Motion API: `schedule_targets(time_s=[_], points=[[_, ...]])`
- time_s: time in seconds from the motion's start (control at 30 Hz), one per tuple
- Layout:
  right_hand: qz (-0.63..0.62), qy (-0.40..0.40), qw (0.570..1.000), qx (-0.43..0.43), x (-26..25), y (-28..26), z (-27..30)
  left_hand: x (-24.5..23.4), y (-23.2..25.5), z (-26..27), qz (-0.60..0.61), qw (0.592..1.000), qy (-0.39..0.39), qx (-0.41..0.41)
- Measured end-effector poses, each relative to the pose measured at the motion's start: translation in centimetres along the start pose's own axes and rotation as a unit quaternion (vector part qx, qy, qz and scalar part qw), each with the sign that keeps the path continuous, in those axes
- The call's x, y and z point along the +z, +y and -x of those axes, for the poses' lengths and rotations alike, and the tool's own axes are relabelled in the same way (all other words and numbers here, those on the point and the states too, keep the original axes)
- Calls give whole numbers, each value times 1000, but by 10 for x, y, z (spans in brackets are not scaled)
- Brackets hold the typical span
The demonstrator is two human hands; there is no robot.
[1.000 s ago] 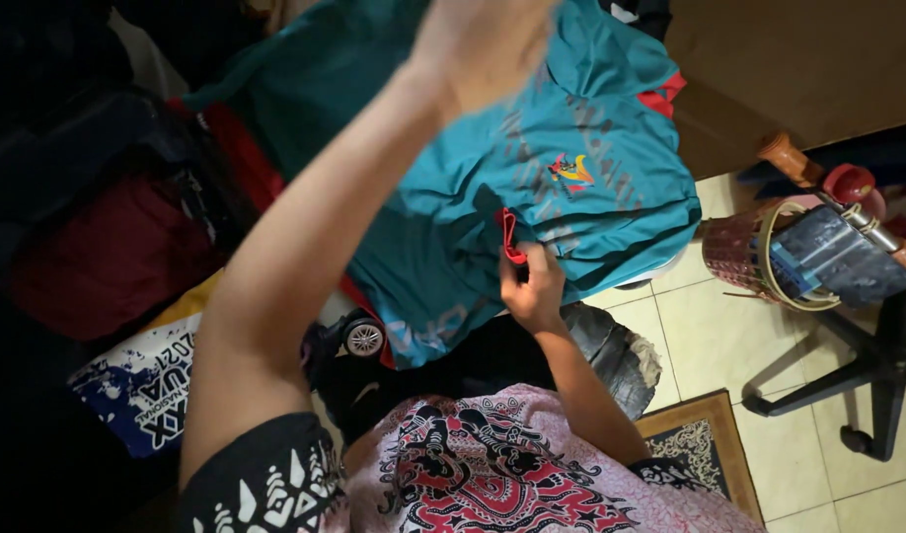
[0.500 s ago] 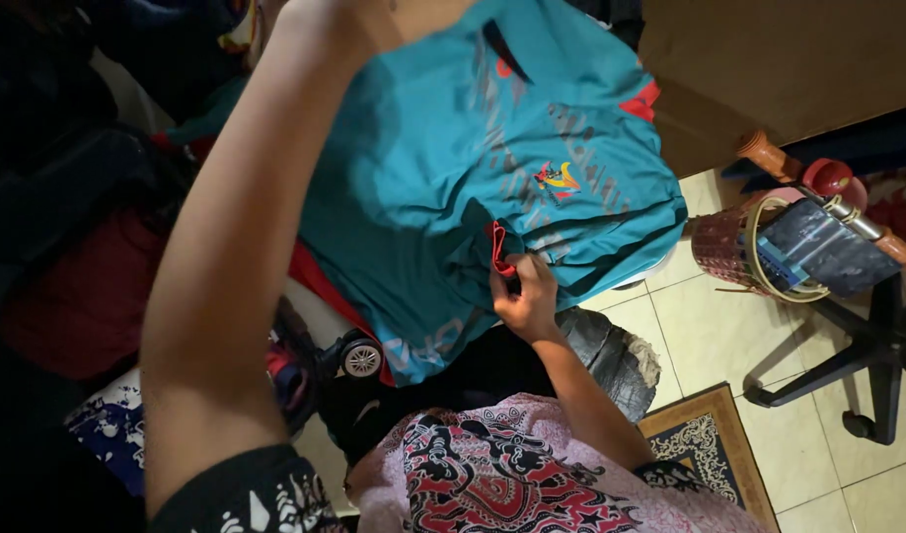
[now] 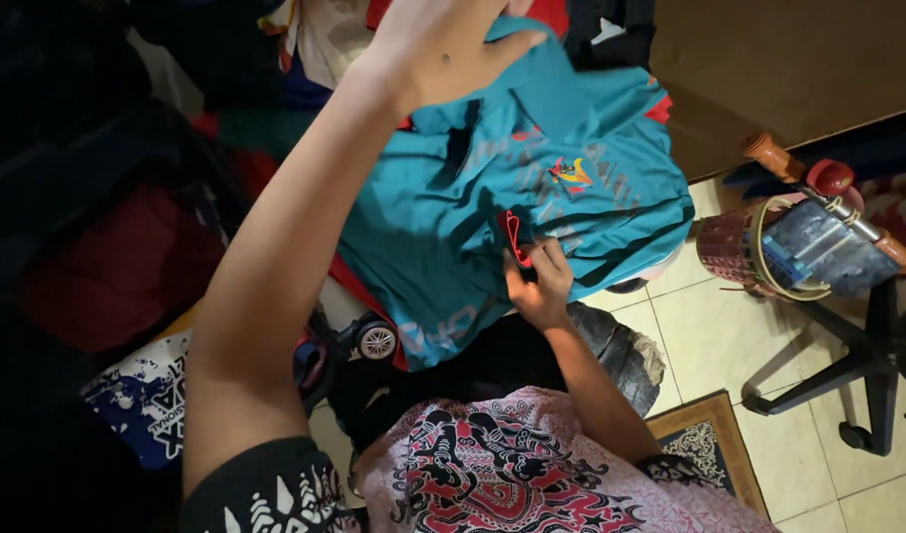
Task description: The person folds a teal-colored shirt and a red shirt by hand, laying them flat on a table and aligning the sleeves and body before stacking them.
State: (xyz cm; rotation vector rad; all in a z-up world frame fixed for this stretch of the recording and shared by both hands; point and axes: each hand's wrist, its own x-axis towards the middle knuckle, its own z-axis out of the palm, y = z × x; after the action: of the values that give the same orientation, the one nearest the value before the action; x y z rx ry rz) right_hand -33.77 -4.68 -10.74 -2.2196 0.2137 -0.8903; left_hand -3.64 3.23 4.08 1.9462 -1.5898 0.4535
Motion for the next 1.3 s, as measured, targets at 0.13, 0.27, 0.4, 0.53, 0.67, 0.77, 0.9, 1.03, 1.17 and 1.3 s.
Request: schedule_targets(time_s=[0.13, 0.27, 0.4, 0.53, 0.67, 0.77, 0.9, 1.03, 1.17, 1.3], points=[[-33, -7, 999, -5, -2, 0, -1, -6, 1, 9, -101, 994, -31, 2], [-32, -4, 999, -7, -1, 1, 0, -24, 0, 15, -152, 940, -278, -125], [-19, -1, 1000, 0, 0, 2, 1, -43, -5, 31, -221, 847, -425, -229], [-15, -1, 1000, 2, 1, 3, 2, -77, -19, 60, -72, 898, -326, -285], [-7, 0, 1000, 0, 0, 5, 4, -101, -11, 69, 89, 928, -237, -272], [5, 4, 1000, -4, -4, 10, 7, -95, 8, 67, 226, 926, -209, -219], [-29, -4, 1000, -12, -13, 8, 6, -72, 25, 60, 230, 970, -77, 16], [-10, -71, 996, -59, -23, 2, -3, -56, 37, 65, 203, 979, -19, -22], [17, -64, 997, -39, -32, 9, -26, -50, 38, 72, 119, 991, -13, -60], [6, -81, 996, 22, -24, 19, -63, -44, 39, 77, 136, 990, 21, -28]])
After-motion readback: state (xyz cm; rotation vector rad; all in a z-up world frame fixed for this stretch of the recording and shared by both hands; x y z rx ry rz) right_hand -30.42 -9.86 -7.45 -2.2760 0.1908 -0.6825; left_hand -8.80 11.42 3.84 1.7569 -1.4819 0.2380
